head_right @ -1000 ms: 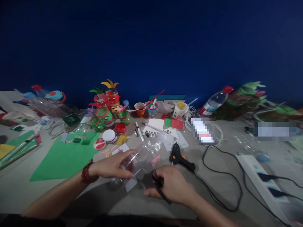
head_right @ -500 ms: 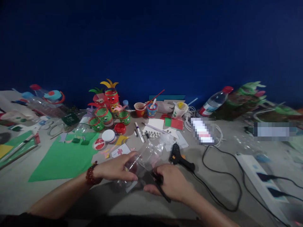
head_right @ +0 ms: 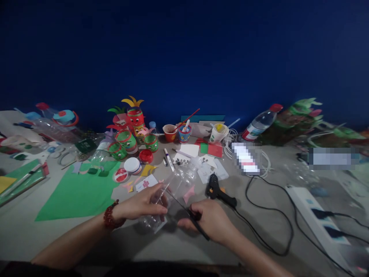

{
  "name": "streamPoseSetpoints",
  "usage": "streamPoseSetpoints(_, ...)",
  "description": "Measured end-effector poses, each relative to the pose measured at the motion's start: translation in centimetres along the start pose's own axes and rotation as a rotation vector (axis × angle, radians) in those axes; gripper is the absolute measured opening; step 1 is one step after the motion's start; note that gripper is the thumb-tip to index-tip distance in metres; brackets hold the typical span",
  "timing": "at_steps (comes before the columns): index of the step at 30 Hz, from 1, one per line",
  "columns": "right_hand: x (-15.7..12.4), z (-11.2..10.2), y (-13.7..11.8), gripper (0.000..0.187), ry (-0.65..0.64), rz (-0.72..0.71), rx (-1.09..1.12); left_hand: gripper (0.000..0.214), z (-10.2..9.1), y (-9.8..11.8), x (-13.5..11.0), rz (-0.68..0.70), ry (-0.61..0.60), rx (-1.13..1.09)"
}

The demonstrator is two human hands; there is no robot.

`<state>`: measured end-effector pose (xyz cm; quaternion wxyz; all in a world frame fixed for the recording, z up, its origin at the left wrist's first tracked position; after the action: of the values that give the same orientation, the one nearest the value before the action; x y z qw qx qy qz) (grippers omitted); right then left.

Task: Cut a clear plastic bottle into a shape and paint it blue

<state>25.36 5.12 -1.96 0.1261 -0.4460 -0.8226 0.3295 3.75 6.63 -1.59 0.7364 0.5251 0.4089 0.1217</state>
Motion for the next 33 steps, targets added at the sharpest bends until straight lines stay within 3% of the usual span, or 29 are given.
streamPoseSetpoints(8, -0.4, -0.3, -0.1, 0.074, -0.004, 0.025, 0.031, 0.047, 0.1, 0.6, -0.3, 0.035, 0.076, 0.033)
streamPoseSetpoints(16, -1.2, -0.1, 0.1, 0.069, -0.002, 0.043, -0.046, 0.067, -0.6, 1.9, -1.4, 0.053, 0.198, 0.459)
streamPoseSetpoints(22, -0.9, 0.7, 0.1, 0.069, -0.013, 0.010, -0.022, 0.073, -0.6, 1.9, -1.8, 0.002, 0.244, 0.618)
streamPoseSetpoints(33, -0.2, -0.1, -1.3, 0.064, -0.042, 0.009, -0.025, 0.069, 0.8, 2.1, -2.1, 0.058, 0.280, 0.741)
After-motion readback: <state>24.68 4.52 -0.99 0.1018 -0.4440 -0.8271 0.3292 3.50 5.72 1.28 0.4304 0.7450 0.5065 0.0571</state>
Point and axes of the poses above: each hand's wrist, its own x-axis towards the middle knuckle, its own z-axis out of the palm, y = z × x, the point moved 4 cm from there along x, towards the middle knuckle, and after that the axes turned 7 degrees about -z, right-handed, at the moved point
